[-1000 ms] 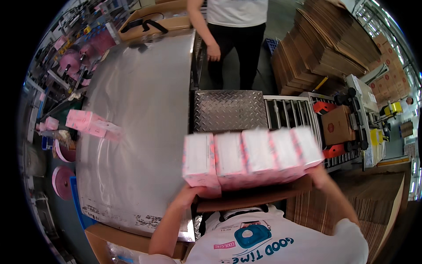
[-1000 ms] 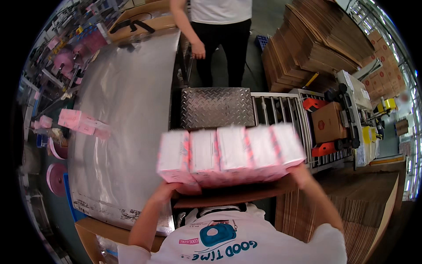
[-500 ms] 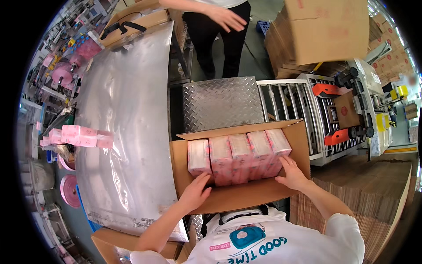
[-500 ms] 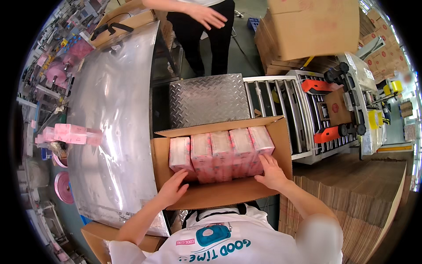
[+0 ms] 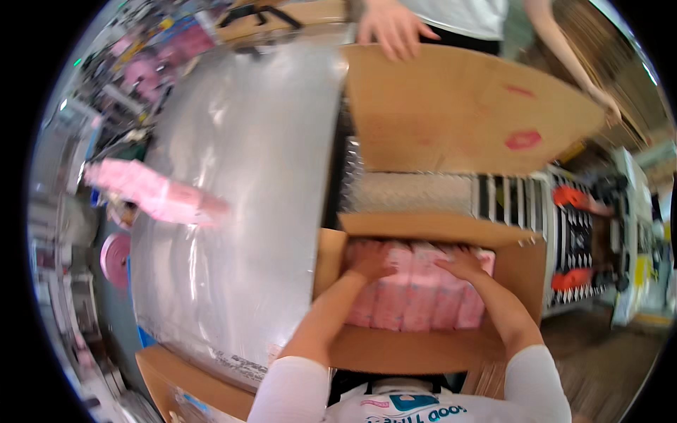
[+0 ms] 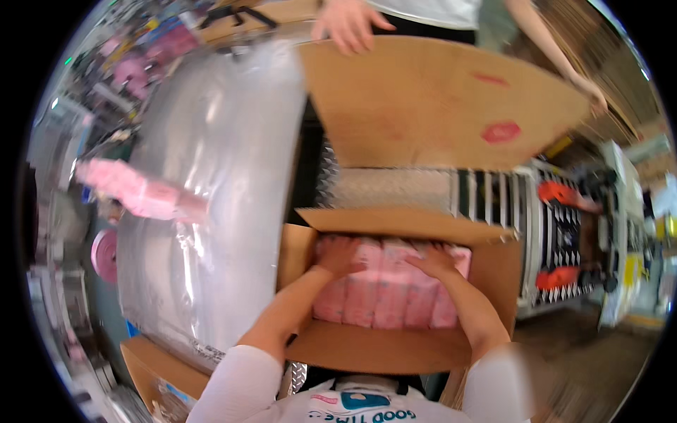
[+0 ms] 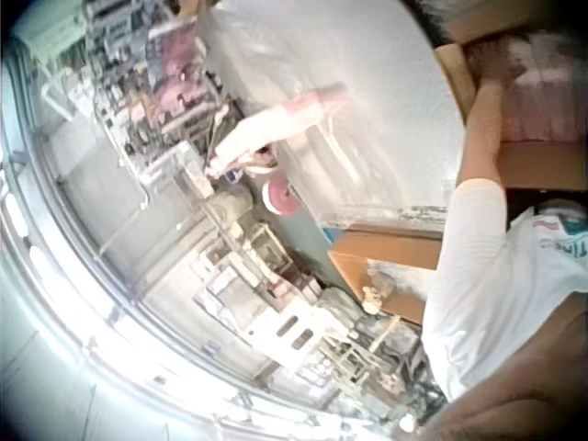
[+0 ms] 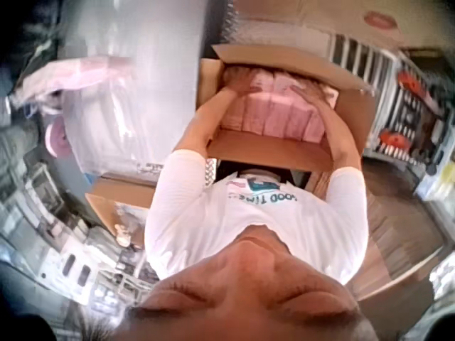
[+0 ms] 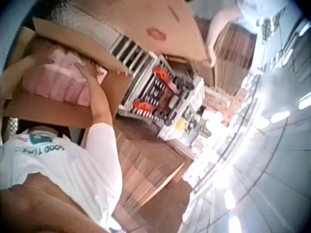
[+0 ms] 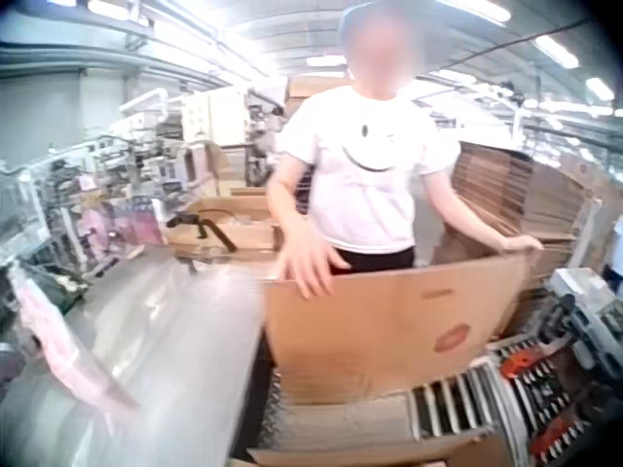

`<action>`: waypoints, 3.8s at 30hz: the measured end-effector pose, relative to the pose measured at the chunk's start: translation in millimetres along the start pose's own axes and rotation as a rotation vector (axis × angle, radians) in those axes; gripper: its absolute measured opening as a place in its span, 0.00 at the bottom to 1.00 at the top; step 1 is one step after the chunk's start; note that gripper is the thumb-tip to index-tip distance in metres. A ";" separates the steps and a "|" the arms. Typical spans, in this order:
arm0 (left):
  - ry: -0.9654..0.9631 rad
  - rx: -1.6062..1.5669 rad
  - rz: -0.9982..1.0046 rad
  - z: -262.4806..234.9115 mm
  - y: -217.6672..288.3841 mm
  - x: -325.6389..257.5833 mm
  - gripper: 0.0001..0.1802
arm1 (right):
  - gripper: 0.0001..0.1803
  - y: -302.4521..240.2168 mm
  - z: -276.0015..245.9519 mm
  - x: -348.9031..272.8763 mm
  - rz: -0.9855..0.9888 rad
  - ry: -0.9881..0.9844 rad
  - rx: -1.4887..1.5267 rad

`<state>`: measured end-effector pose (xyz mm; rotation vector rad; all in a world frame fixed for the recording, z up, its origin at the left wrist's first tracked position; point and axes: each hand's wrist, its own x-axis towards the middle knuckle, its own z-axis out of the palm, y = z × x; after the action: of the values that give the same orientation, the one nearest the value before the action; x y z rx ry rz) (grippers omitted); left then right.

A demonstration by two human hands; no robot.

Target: The person packs pink wrapped items into cardboard boxes at a factory workstation, placing them in rows before pushing the completed boxes onto a conveyor belt for sealing.

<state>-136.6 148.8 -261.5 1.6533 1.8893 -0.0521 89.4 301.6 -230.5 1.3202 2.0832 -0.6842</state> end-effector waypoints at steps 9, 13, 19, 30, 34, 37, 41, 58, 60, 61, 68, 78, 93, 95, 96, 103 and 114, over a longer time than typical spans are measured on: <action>0.083 -0.395 0.118 103.8 29.6 12.5 0.37 | 0.42 20.9 84.3 -27.9 -0.201 0.465 0.080; -0.351 -0.985 0.663 -208.5 -54.3 -168.6 0.30 | 0.25 93.3 120.9 3.1 -0.302 -0.251 0.089; 1.331 -0.266 -0.517 -355.1 -374.1 -237.8 0.30 | 0.15 -259.2 -71.9 -165.8 -0.737 -0.443 0.567; 0.955 0.011 -0.823 -309.8 -433.3 -275.7 0.20 | 0.46 -555.7 -97.6 -111.6 -1.269 0.662 -0.242; 1.003 0.160 -0.674 -226.0 -368.3 -362.7 0.13 | 0.56 -555.7 -98.1 -118.4 -0.960 0.324 -0.216; 0.968 0.176 -0.718 -160.9 -270.9 -428.8 0.14 | 0.52 -554.1 -99.6 -154.0 -0.918 0.184 -0.227; 0.824 -0.071 -0.785 -130.9 -203.2 -482.7 0.21 | 0.45 -563.4 -34.2 -165.8 -1.328 -0.095 0.145; 0.990 0.024 -1.091 -91.2 -196.4 -512.4 0.25 | 0.56 -623.5 -40.3 -137.3 -1.490 0.028 -0.268; 0.966 -0.014 -1.116 -93.1 -199.3 -508.1 0.25 | 0.52 -595.5 -23.4 -180.2 -1.601 -0.062 -0.405; 0.970 -0.029 -1.130 -91.2 -200.9 -511.0 0.25 | 0.49 -591.0 -21.1 -193.1 -1.554 -0.174 -0.472; 0.996 -0.029 -1.081 -103.2 -212.4 -509.3 0.23 | 0.38 -788.3 -112.3 -121.6 -1.592 0.941 -0.595; 0.989 -0.082 -1.113 -102.1 -218.8 -507.9 0.22 | 0.57 -690.5 -72.2 -135.4 -1.015 0.218 -0.474; 1.352 -1.621 -0.730 -71.7 -243.3 -556.2 0.34 | 0.42 -796.2 -140.1 -114.8 -1.476 0.826 -0.448; 1.235 -1.774 -0.772 -64.4 -242.8 -559.3 0.33 | 0.46 -837.8 -125.8 -119.6 -1.387 0.890 -0.501; 1.235 -1.766 -0.774 -63.8 -241.9 -559.1 0.33 | 0.48 -848.3 -121.5 -118.9 -1.336 0.925 -0.530; 1.163 -1.765 -0.811 -62.9 -248.1 -557.9 0.33 | 0.47 -808.1 -108.7 -35.4 -1.051 0.398 -0.173; 0.825 -1.866 -0.721 -73.2 -301.6 -561.4 0.34 | 0.34 -564.6 -119.0 -65.1 -0.666 -0.583 0.109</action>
<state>-427.5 -381.6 -48.2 -0.3735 1.6365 1.6752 -429.2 127.4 -35.8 0.3534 1.9707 -1.2929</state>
